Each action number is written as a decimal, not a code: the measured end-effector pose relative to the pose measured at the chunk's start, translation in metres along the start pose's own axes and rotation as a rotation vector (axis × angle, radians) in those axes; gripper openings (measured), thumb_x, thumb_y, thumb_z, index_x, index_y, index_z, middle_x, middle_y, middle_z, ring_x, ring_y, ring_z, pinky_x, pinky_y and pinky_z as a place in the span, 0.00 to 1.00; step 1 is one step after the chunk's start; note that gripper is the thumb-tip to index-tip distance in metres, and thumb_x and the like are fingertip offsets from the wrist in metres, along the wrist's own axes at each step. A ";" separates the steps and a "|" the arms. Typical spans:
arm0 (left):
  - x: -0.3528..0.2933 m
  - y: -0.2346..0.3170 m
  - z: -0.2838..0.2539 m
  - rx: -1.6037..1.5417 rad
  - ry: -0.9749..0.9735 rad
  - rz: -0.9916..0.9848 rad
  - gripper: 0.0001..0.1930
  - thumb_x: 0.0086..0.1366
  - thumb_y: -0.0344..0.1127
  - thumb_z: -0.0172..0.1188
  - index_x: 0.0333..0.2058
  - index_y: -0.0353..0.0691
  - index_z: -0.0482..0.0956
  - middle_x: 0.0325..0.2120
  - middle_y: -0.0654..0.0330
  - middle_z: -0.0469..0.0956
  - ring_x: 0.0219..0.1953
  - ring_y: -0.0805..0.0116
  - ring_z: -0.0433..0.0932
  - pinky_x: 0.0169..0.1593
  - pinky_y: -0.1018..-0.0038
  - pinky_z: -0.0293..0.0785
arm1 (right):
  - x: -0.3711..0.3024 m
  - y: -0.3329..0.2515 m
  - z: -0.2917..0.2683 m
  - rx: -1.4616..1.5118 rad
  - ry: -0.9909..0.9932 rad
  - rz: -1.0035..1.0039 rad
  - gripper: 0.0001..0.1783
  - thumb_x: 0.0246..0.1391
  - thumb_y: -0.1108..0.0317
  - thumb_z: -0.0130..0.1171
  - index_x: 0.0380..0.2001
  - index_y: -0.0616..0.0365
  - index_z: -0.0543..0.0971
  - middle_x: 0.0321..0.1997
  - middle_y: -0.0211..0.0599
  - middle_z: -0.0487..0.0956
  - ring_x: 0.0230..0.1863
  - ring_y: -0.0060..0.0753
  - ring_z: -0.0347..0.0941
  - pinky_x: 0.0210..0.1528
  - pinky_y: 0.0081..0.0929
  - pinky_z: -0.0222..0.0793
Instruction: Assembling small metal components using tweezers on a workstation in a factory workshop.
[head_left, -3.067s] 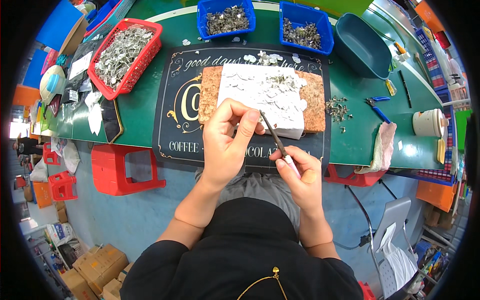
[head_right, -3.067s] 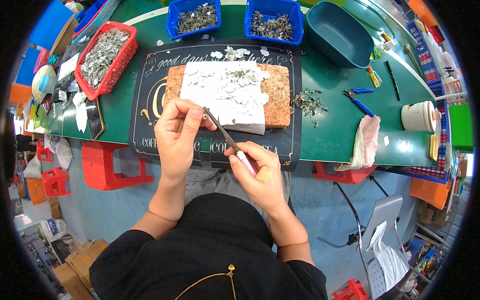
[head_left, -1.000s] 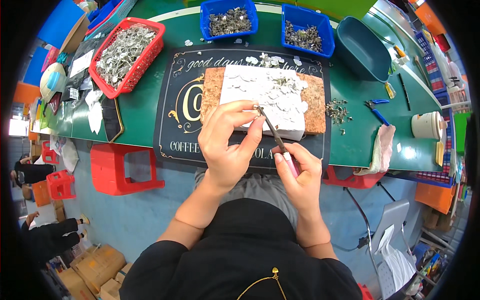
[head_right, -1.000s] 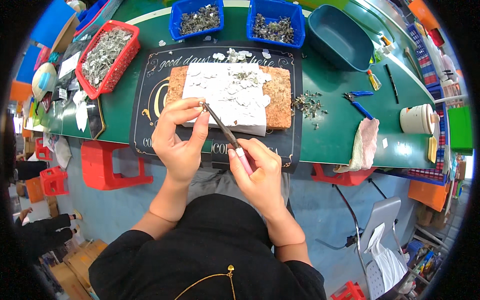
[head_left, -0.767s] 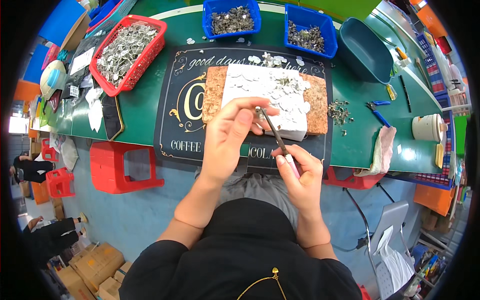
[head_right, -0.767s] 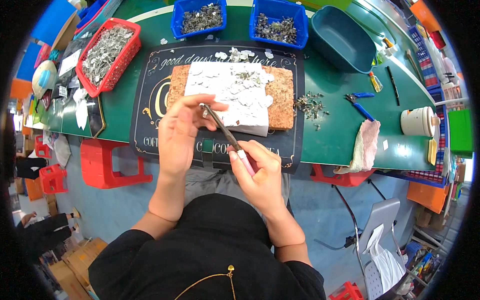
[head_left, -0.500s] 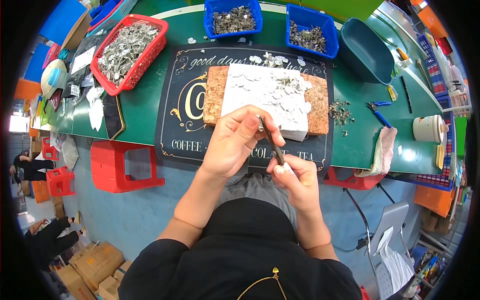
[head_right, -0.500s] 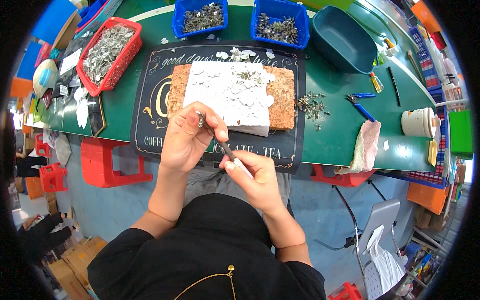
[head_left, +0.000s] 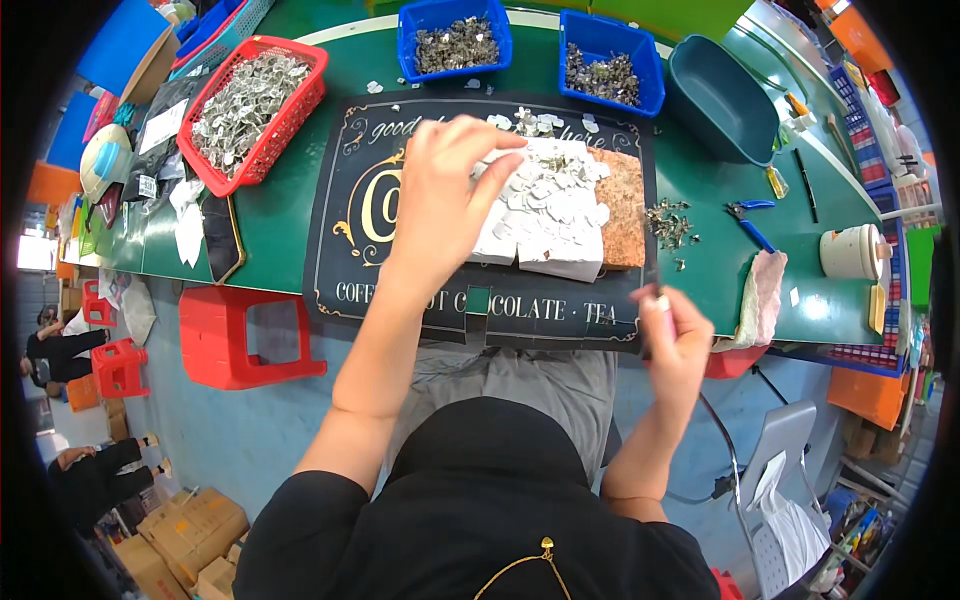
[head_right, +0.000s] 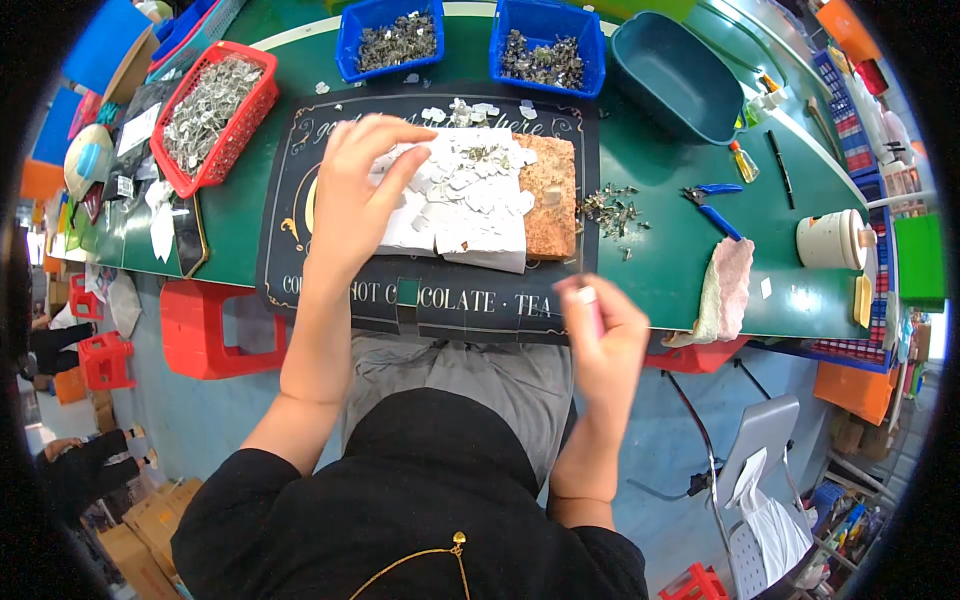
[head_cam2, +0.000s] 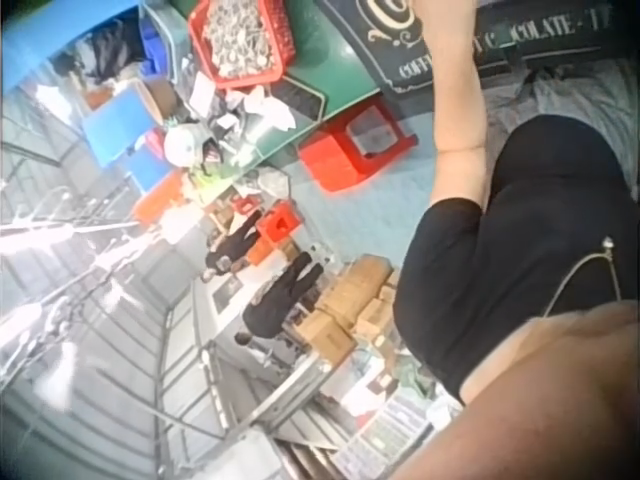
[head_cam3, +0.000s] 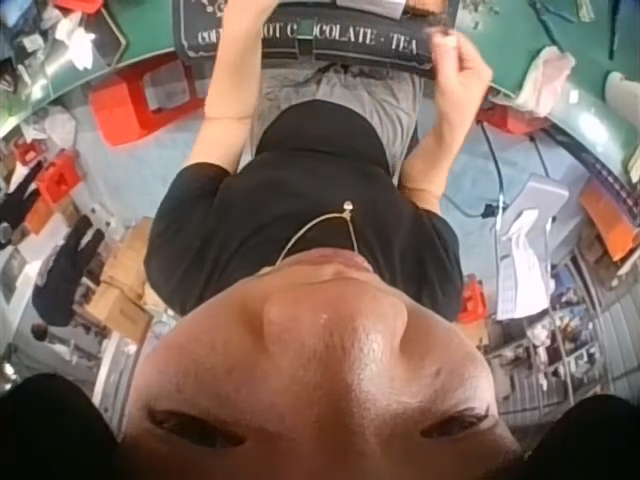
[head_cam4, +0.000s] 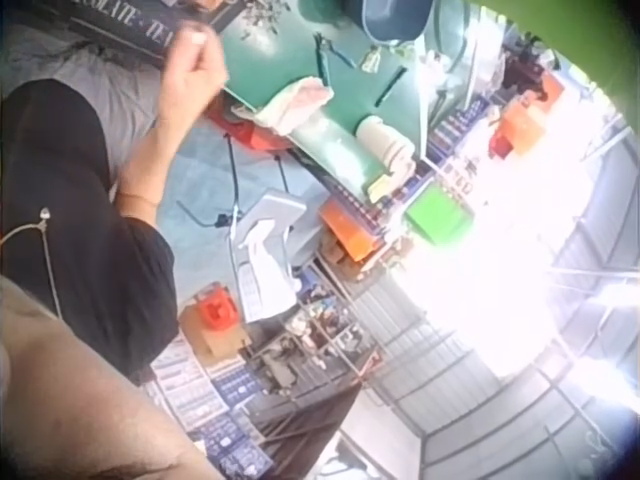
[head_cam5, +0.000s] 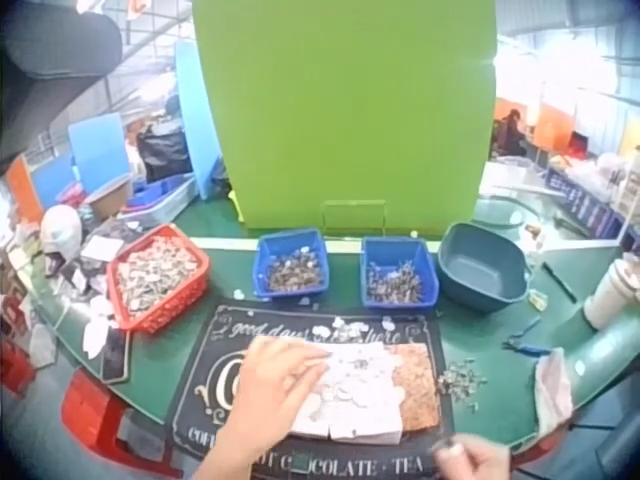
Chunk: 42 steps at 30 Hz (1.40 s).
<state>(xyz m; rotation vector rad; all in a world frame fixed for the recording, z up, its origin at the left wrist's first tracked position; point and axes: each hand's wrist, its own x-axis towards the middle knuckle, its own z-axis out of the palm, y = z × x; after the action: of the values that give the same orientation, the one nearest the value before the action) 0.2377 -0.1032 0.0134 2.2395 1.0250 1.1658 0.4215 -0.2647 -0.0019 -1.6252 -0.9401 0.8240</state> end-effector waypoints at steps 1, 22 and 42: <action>0.005 -0.003 0.005 0.129 0.010 0.001 0.06 0.55 0.33 0.59 0.29 0.39 0.80 0.30 0.63 0.77 0.34 0.65 0.68 0.44 0.71 0.64 | 0.009 0.008 -0.010 -0.119 0.105 -0.078 0.11 0.52 0.67 0.54 0.30 0.67 0.77 0.16 0.23 0.68 0.18 0.12 0.58 0.19 0.16 0.50; -0.042 0.029 0.004 -0.011 0.300 0.160 0.08 0.47 0.21 0.64 0.28 0.34 0.77 0.30 0.56 0.80 0.33 0.61 0.78 0.36 0.72 0.73 | -0.002 -0.017 0.045 -0.164 -0.057 -0.315 0.08 0.45 0.77 0.58 0.31 0.68 0.75 0.22 0.34 0.71 0.22 0.21 0.63 0.26 0.17 0.57; -0.045 0.020 0.005 -1.036 0.102 -0.472 0.09 0.61 0.32 0.56 0.35 0.31 0.73 0.30 0.52 0.79 0.32 0.71 0.77 0.39 0.78 0.74 | -0.002 -0.015 0.054 0.010 -0.187 -0.215 0.06 0.47 0.76 0.55 0.29 0.67 0.77 0.23 0.31 0.74 0.22 0.15 0.64 0.25 0.16 0.57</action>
<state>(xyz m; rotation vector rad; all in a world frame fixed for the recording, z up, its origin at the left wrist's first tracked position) 0.2333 -0.1510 0.0002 1.0763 0.6690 1.1956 0.3710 -0.2404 0.0002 -1.4257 -1.2174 0.8390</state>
